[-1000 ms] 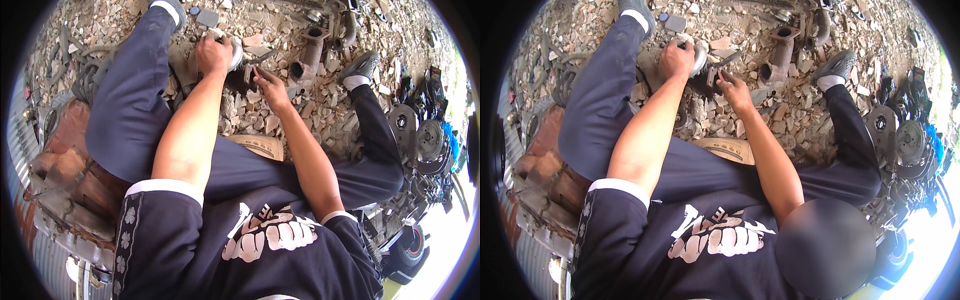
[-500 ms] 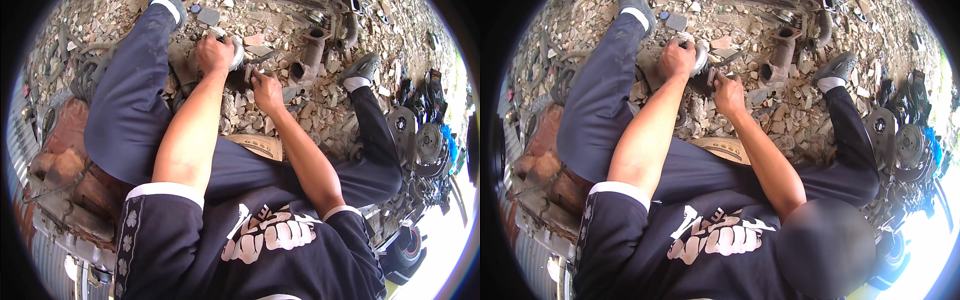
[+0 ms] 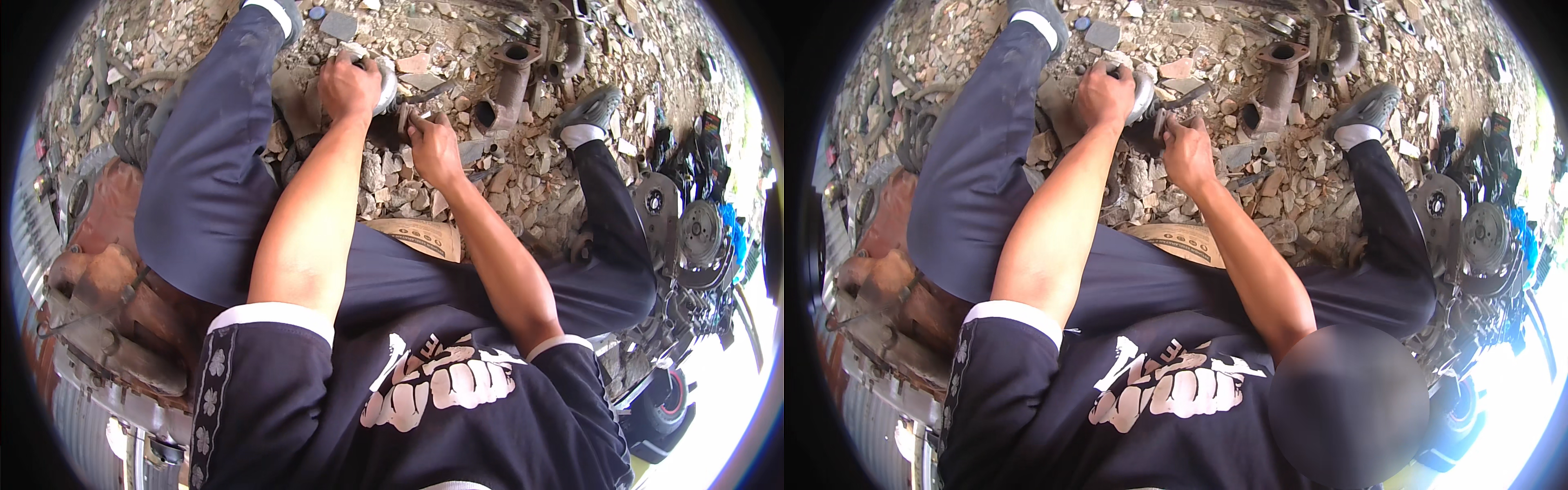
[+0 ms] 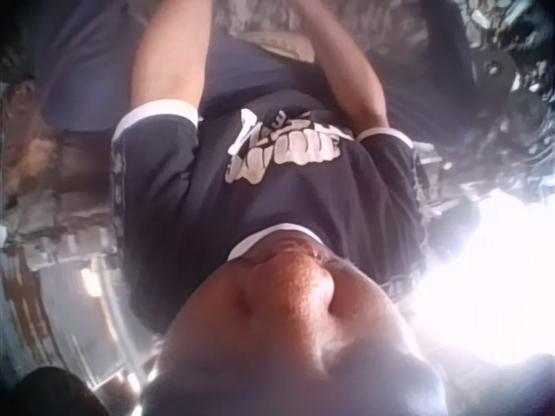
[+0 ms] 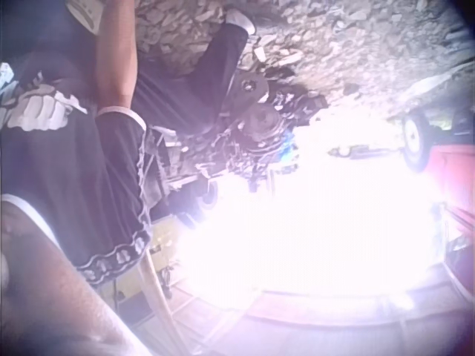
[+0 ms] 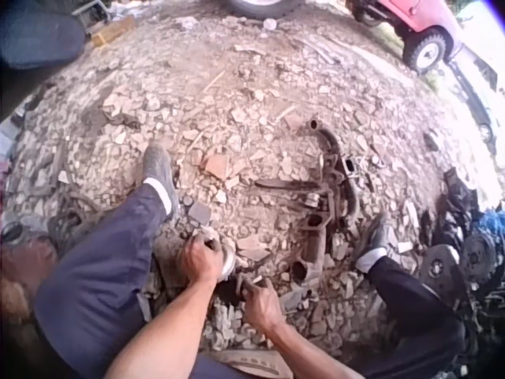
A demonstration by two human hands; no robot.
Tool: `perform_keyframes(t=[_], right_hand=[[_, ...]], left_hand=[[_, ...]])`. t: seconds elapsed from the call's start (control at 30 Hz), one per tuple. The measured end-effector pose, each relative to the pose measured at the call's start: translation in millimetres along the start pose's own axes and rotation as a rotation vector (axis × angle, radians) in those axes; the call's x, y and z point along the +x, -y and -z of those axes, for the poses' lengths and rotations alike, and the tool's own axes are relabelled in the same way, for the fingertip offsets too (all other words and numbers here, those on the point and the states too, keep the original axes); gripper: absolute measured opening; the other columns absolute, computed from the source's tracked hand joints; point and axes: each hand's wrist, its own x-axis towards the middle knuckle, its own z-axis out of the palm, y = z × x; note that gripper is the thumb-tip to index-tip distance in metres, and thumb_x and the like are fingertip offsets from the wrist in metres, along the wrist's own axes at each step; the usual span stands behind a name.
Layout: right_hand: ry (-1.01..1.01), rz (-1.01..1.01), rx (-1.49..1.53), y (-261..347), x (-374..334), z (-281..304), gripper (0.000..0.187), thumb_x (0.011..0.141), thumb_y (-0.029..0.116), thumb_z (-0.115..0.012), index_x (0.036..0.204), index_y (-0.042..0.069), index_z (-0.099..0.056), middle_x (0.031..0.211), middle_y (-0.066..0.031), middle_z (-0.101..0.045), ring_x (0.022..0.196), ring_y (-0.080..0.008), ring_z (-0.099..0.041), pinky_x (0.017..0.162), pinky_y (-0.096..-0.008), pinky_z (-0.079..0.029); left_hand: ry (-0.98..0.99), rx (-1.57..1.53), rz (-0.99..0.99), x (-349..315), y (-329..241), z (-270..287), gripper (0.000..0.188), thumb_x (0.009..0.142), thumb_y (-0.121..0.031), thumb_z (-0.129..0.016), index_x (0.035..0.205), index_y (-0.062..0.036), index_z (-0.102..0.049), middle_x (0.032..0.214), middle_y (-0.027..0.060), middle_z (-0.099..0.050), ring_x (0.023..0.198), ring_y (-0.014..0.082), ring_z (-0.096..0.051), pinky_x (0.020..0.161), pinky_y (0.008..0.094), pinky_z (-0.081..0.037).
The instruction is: The person sits on the ground and uses a wire brush and sandpaper to clean a small metal part. They repeatedly scrub the surface with the brush and then rub it with sandpaper, occasionally inspecting the part.
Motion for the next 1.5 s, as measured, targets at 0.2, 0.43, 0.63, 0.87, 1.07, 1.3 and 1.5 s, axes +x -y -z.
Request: perform_keyframes(t=[0.2, 0.43, 0.63, 0.87, 1.07, 1.3, 1.5], right_hand=[[0.005, -0.025, -0.04, -21.4, 10.4, -3.8, 0.035, 0.1, 0.015, -0.059, 0.132, 0.003, -0.068, 0.108, -0.0251, -0.062, 0.1, -0.0404, -0.064, 0.096, -0.0466, -0.049], [0.079, -0.044, -0.069, -37.3, 5.8, -8.0, 0.036, 0.099, 0.015, -0.06, 0.133, 0.003, -0.067, 0.11, -0.0267, -0.061, 0.105, -0.0432, -0.062, 0.097, -0.0461, -0.049], [-0.002, -0.026, 0.096, -19.7, -4.5, -2.6, 0.035, 0.096, 0.01, -0.06, 0.13, 0.003, -0.069, 0.112, -0.0317, -0.062, 0.102, -0.0458, -0.063, 0.095, -0.0495, -0.05], [-0.054, -0.025, -0.017, -36.3, 1.5, -20.9, 0.034, 0.099, 0.015, -0.059, 0.128, 0.003, -0.069, 0.118, -0.0317, -0.062, 0.109, -0.0465, -0.062, 0.098, -0.0483, -0.049], [-0.043, 0.037, 0.043, -40.8, -10.3, -18.1, 0.033, 0.095, 0.005, -0.055, 0.125, -0.004, -0.067, 0.11, -0.0371, -0.058, 0.1, -0.0508, -0.062, 0.093, -0.0517, -0.05], [-0.005, 0.013, 0.032, -29.2, -24.5, -15.8, 0.033, 0.095, 0.006, -0.058, 0.126, -0.002, -0.068, 0.106, -0.0257, -0.059, 0.097, -0.0417, -0.061, 0.087, -0.0486, -0.05], [-0.092, -0.155, 0.118, -16.2, -31.4, -15.1, 0.036, 0.097, 0.006, -0.056, 0.131, 0.001, -0.067, 0.106, -0.0263, -0.057, 0.098, -0.0431, -0.061, 0.09, -0.0486, -0.05]], left_hand=[[0.016, 0.001, -0.008, -4.2, -6.1, 1.9, 0.027, 0.085, -0.025, -0.071, 0.096, -0.0004, -0.074, 0.101, 0.0201, -0.073, 0.099, 0.0378, -0.069, 0.091, 0.047, -0.054], [0.009, 0.029, -0.009, -5.4, -4.1, 0.3, 0.025, 0.086, -0.026, -0.071, 0.096, -0.0034, -0.074, 0.1, 0.0189, -0.073, 0.098, 0.0368, -0.069, 0.091, 0.047, -0.053], [-0.027, 0.05, -0.058, -2.4, -7.4, -2.5, 0.026, 0.085, -0.027, -0.072, 0.096, -0.0033, -0.074, 0.099, 0.0203, -0.073, 0.098, 0.0365, -0.069, 0.089, 0.0497, -0.053], [0.027, 0.065, -0.048, -7.8, -1.6, 3.1, 0.031, 0.085, -0.029, -0.071, 0.098, -0.0019, -0.074, 0.101, 0.0222, -0.073, 0.099, 0.0383, -0.069, 0.091, 0.0477, -0.054], [-0.021, -0.015, -0.051, -4.5, -1.0, -1.9, 0.029, 0.084, -0.027, -0.072, 0.097, -0.0013, -0.074, 0.1, 0.0219, -0.072, 0.099, 0.0388, -0.068, 0.09, 0.0476, -0.053], [0.008, 0.001, -0.041, -2.8, 2.1, -5.2, 0.03, 0.084, -0.027, -0.072, 0.1, -0.0021, -0.074, 0.102, 0.021, -0.072, 0.1, 0.0377, -0.068, 0.091, 0.0478, -0.053], [-0.013, 0.008, -0.032, -1.5, -3.2, -0.7, 0.027, 0.085, -0.026, -0.071, 0.098, -0.0018, -0.073, 0.102, 0.0213, -0.072, 0.1, 0.0379, -0.068, 0.091, 0.048, -0.054]])
